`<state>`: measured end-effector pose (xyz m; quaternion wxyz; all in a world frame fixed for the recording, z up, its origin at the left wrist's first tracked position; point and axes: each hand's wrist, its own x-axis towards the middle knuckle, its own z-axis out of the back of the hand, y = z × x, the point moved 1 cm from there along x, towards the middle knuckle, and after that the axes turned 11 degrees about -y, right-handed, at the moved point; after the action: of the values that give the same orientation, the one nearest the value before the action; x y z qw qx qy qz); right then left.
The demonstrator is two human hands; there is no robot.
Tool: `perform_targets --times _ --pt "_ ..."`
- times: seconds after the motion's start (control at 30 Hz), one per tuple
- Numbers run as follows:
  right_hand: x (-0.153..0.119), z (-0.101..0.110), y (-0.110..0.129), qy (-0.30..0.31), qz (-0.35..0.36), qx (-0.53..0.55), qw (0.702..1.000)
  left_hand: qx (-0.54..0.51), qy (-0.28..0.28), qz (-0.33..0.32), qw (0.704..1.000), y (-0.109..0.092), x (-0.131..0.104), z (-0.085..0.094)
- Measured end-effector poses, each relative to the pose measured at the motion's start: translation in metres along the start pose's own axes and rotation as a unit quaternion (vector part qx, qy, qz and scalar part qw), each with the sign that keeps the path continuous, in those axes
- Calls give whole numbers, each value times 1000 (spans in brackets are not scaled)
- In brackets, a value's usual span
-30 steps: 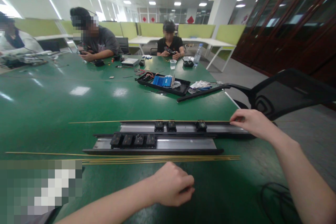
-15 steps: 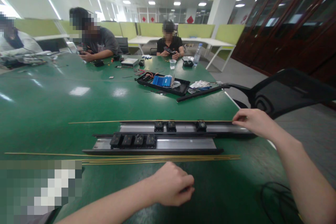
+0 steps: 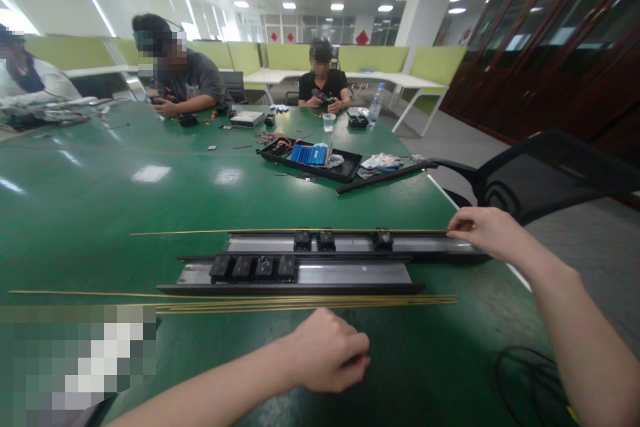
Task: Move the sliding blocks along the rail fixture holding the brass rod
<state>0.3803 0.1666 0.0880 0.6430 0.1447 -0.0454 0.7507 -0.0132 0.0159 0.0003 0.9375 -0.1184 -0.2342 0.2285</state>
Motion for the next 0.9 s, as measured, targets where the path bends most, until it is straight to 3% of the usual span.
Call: perform_targets --times 0.9 --pt "-2 1 -25 -14 -64 -63 996 1 0 -11 1000 -1 2 2"
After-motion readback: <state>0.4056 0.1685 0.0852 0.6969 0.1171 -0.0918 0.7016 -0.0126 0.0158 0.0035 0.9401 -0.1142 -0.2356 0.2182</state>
